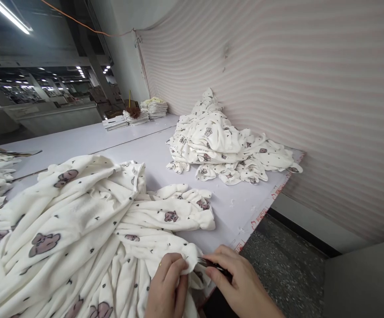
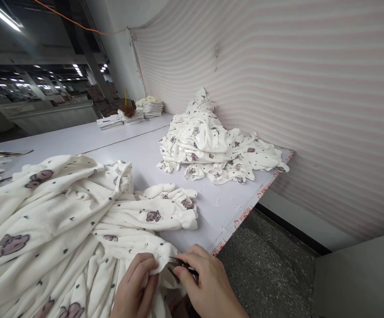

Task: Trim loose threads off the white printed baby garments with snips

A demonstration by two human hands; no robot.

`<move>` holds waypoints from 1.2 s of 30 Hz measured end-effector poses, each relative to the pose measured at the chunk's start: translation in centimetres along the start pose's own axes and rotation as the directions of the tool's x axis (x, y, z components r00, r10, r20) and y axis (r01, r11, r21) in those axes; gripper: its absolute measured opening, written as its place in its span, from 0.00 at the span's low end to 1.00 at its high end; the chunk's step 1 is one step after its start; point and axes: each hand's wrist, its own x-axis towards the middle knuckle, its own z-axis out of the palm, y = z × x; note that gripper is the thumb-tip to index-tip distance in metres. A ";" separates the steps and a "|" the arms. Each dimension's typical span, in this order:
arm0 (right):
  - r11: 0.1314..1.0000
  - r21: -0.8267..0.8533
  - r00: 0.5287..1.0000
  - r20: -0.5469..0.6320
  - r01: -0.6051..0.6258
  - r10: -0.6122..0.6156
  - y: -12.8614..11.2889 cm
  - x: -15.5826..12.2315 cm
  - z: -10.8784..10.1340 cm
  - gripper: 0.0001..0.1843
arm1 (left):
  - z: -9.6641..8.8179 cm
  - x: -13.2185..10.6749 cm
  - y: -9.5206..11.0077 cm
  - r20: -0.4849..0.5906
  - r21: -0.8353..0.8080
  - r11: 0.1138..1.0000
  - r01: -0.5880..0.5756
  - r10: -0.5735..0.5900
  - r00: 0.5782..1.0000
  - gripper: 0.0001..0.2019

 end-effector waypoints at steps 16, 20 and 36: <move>0.998 -0.014 0.982 -0.179 -0.062 0.058 1.4 1.8 3.3 0.04 | -0.9 1.7 1.0 0.443 -0.521 0.378 0.766 -0.647 0.621 0.14; 0.992 0.124 0.970 -0.241 0.017 0.014 1.8 2.2 4.1 0.06 | -1.8 2.6 1.0 0.559 -0.600 0.082 0.796 -0.669 0.490 0.18; 0.945 0.325 0.983 -0.164 -0.027 0.084 1.2 2.1 5.5 0.12 | -1.3 2.5 0.2 0.445 -0.505 0.421 0.753 -0.621 0.645 0.17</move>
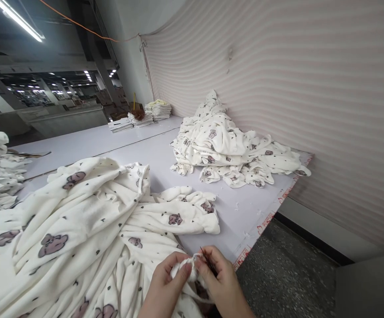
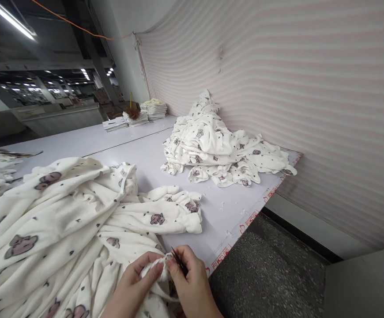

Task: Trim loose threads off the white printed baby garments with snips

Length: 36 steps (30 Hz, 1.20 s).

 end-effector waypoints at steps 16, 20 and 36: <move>0.994 -0.086 0.991 0.104 -0.073 0.082 -1.3 0.3 -1.9 0.10 | 0.0 1.0 -0.9 0.039 0.207 0.970 -0.128 0.123 0.992 0.14; 0.989 0.064 0.985 0.117 -0.133 0.125 0.4 0.7 -1.8 0.13 | 0.3 0.9 -0.5 0.095 0.281 0.946 -0.161 0.139 0.986 0.13; 0.999 -0.033 0.997 -0.068 -0.031 0.029 5.2 3.2 -3.6 0.12 | 1.3 7.1 -0.1 0.099 0.507 0.830 -0.232 0.212 0.972 0.10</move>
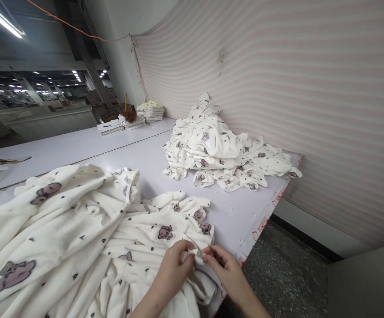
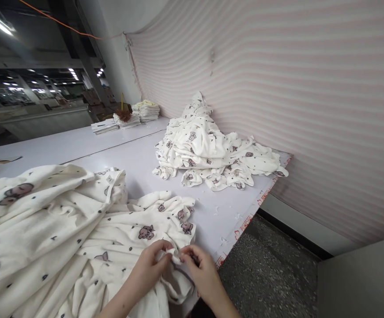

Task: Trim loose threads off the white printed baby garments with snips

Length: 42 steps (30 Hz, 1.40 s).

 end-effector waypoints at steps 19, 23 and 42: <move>0.985 -0.167 0.999 0.002 0.033 -0.033 -3.4 -0.2 -0.8 0.06 | 0.6 -5.2 -2.5 -0.309 0.594 0.746 -0.301 0.557 0.771 0.06; 0.969 -0.239 0.992 0.124 0.055 -0.026 -5.0 -1.5 -1.8 0.13 | -0.2 -4.9 -1.9 -0.238 0.596 0.698 -0.398 0.627 0.742 0.09; 0.946 -0.308 0.991 0.114 0.097 -0.064 -5.0 -1.5 0.0 0.11 | -0.1 -5.0 -0.8 -0.317 0.051 0.964 -0.261 0.263 0.911 0.02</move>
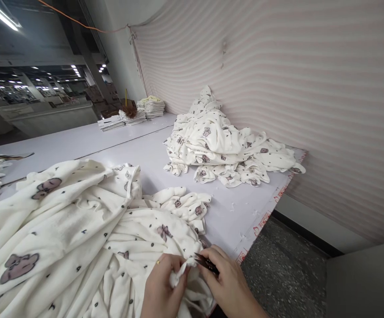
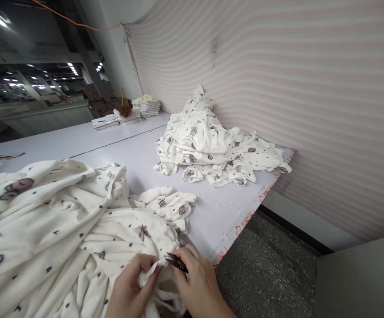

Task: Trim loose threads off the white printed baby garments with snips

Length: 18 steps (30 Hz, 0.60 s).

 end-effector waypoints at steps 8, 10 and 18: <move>0.952 0.289 0.994 -0.063 0.105 -0.091 -0.2 0.8 1.2 0.08 | -0.8 1.4 0.8 0.361 -0.513 0.603 0.611 -0.495 0.791 0.15; 0.959 0.272 0.996 -0.040 0.085 -0.077 -0.3 0.6 1.5 0.06 | -1.0 1.3 0.7 0.361 -0.467 0.665 0.583 -0.459 0.812 0.14; 0.970 0.241 0.998 -0.046 -0.025 0.037 -0.5 0.6 2.8 0.15 | -0.6 1.2 0.9 0.359 -0.247 0.836 0.491 -0.392 0.847 0.15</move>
